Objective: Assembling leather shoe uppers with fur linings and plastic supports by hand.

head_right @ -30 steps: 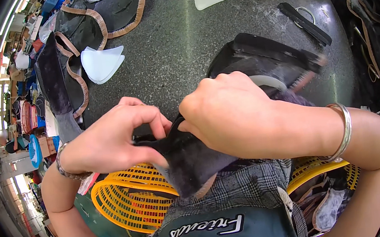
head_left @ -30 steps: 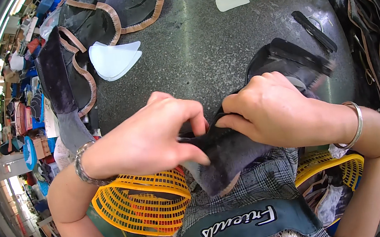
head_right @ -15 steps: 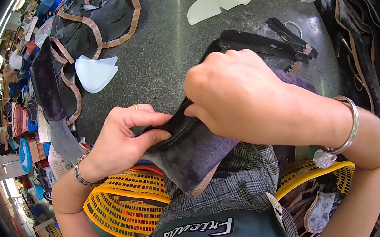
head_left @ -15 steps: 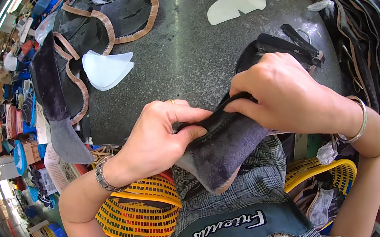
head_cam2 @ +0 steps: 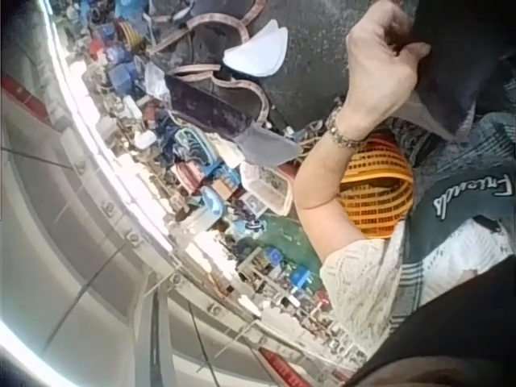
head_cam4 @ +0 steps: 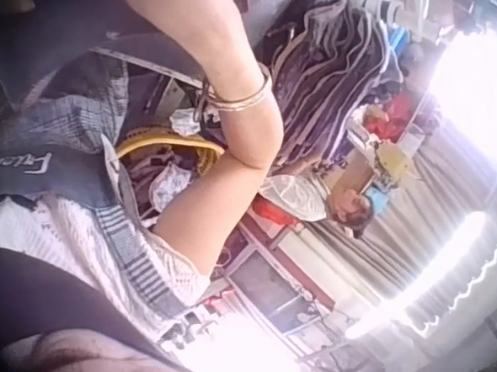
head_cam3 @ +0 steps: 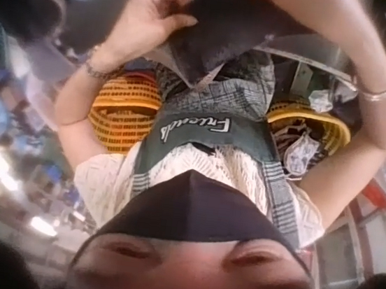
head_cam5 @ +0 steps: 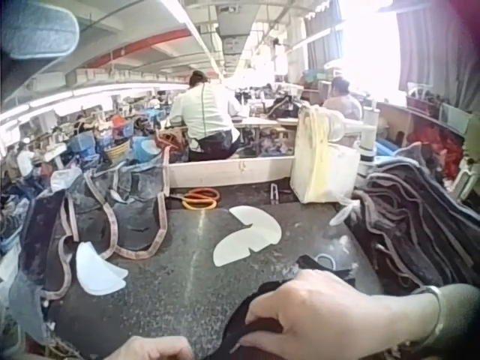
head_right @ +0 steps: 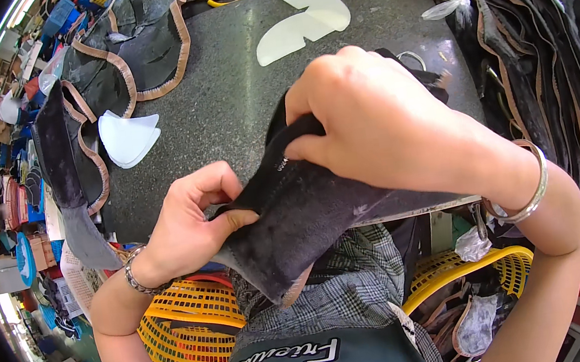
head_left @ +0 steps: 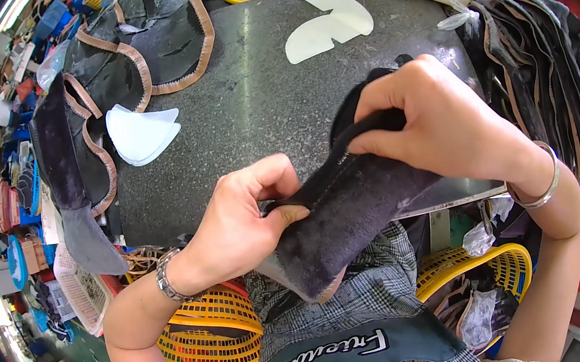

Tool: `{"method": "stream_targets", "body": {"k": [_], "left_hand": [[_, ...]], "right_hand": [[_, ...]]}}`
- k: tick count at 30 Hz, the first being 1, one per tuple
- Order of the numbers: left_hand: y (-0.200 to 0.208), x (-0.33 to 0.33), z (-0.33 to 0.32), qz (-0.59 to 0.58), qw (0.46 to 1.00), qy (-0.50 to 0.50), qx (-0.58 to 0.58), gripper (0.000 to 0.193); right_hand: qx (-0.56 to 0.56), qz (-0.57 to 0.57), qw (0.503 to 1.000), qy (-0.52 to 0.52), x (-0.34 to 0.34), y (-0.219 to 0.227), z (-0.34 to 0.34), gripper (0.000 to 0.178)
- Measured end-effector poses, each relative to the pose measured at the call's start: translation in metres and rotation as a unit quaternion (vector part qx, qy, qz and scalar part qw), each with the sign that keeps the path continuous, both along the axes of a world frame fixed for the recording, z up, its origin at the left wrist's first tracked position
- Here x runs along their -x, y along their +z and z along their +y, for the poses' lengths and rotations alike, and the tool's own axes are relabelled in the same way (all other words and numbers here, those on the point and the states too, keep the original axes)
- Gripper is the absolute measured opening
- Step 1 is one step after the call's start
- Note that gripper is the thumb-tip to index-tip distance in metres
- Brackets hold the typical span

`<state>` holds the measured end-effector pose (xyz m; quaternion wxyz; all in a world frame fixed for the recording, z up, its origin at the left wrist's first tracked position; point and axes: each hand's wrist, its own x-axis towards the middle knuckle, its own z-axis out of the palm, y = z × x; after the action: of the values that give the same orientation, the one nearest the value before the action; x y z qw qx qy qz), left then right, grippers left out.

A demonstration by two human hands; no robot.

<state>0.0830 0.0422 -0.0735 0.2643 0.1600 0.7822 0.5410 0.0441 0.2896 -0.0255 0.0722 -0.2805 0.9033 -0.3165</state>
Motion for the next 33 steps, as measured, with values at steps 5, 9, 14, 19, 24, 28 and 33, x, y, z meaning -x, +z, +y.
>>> {"method": "stream_targets", "body": {"k": [5, 9, 14, 19, 24, 28, 33], "left_hand": [[0.007, 0.009, 0.010, -0.025, 0.999, -0.018, -0.039, 0.039], [0.007, 0.018, 0.025, -0.125, 0.987, 0.066, -0.071, 0.023], [-0.005, 0.011, 0.021, -0.068, 0.982, 0.122, -0.125, 0.026], [-0.007, 0.016, 0.017, -0.017, 0.991, 0.039, -0.128, 0.029], [0.007, 0.017, 0.028, 0.028, 0.992, 0.026, -0.118, 0.026], [-0.005, 0.020, 0.034, 0.027, 0.984, 0.116, -0.130, 0.023], [-0.005, 0.014, 0.044, 0.097, 0.971, 0.122, -0.183, 0.023]], "right_hand": [[-0.050, 0.023, 0.998, 0.006, 0.000, -0.006, -0.007, 0.021], [-0.036, 0.039, 0.999, -0.009, -0.006, -0.010, -0.009, 0.021], [0.052, -0.001, 0.997, -0.051, -0.006, -0.002, 0.004, 0.020], [0.089, 0.027, 0.993, -0.066, -0.004, -0.002, 0.005, 0.019], [0.081, 0.076, 0.993, -0.043, -0.001, -0.002, 0.002, 0.020], [0.026, 0.099, 0.994, 0.047, -0.012, 0.015, 0.011, 0.015], [0.015, 0.180, 0.984, 0.007, -0.010, 0.020, 0.012, 0.007]]}}
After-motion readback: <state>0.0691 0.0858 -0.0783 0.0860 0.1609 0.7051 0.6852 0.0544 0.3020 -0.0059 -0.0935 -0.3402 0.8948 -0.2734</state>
